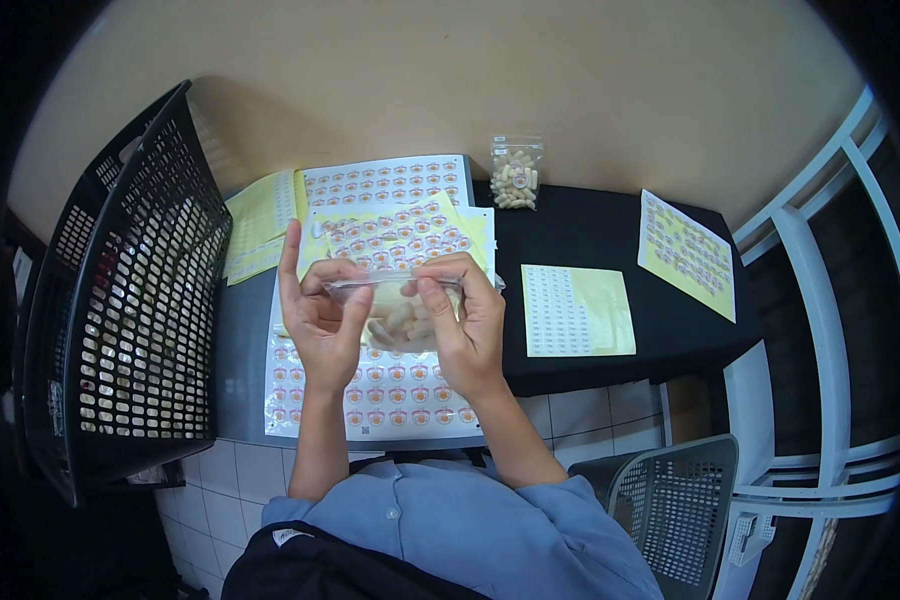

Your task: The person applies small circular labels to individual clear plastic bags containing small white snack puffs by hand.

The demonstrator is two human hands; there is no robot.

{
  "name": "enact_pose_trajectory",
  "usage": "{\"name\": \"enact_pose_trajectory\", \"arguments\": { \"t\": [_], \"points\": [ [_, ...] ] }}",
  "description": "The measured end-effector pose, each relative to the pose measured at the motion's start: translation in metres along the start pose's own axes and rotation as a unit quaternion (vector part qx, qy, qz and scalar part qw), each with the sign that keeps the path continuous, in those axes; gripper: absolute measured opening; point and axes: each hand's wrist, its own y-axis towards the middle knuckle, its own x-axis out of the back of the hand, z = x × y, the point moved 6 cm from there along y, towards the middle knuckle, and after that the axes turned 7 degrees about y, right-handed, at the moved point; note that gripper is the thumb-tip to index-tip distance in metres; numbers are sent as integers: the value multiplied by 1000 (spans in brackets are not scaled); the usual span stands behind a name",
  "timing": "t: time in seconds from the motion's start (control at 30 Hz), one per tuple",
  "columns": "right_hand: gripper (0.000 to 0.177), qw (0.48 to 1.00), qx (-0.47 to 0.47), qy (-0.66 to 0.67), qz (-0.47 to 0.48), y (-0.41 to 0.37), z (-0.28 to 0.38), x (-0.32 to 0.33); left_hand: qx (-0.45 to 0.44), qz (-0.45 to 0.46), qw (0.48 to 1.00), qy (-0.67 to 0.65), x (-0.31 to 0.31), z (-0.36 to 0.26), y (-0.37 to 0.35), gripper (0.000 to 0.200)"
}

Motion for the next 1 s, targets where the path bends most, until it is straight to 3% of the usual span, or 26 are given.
{"name": "enact_pose_trajectory", "arguments": {
  "t": [0.2,0.3,0.37,0.4,0.47,0.6,0.83,0.93,1.0],
  "points": [
    [7,1000,2,20,10,-2,-7,-2,9,8,999,34,12,0,0,67],
    [13,998,27,-35,54,2,-4,-4,32,9,999,24,12,2,-2,63],
    [24,975,116,-185,46,8,18,-9,46,8,999,3,12,4,-4,61],
    [24,975,117,-185,46,9,23,-10,21,20,999,30,11,3,-5,60],
    [32,928,176,-321,67,9,32,-17,-5,30,998,56,9,1,-4,59],
    [27,901,212,-371,81,6,26,-24,-41,51,991,116,6,-3,-4,57],
    [19,882,211,-417,58,6,24,-29,-88,52,977,188,0,0,-2,58],
    [15,887,213,-406,53,10,22,-26,-47,26,992,115,6,2,3,63],
    [14,931,163,-324,37,19,22,-16,-63,24,990,120,13,-4,7,62]
  ]
}}
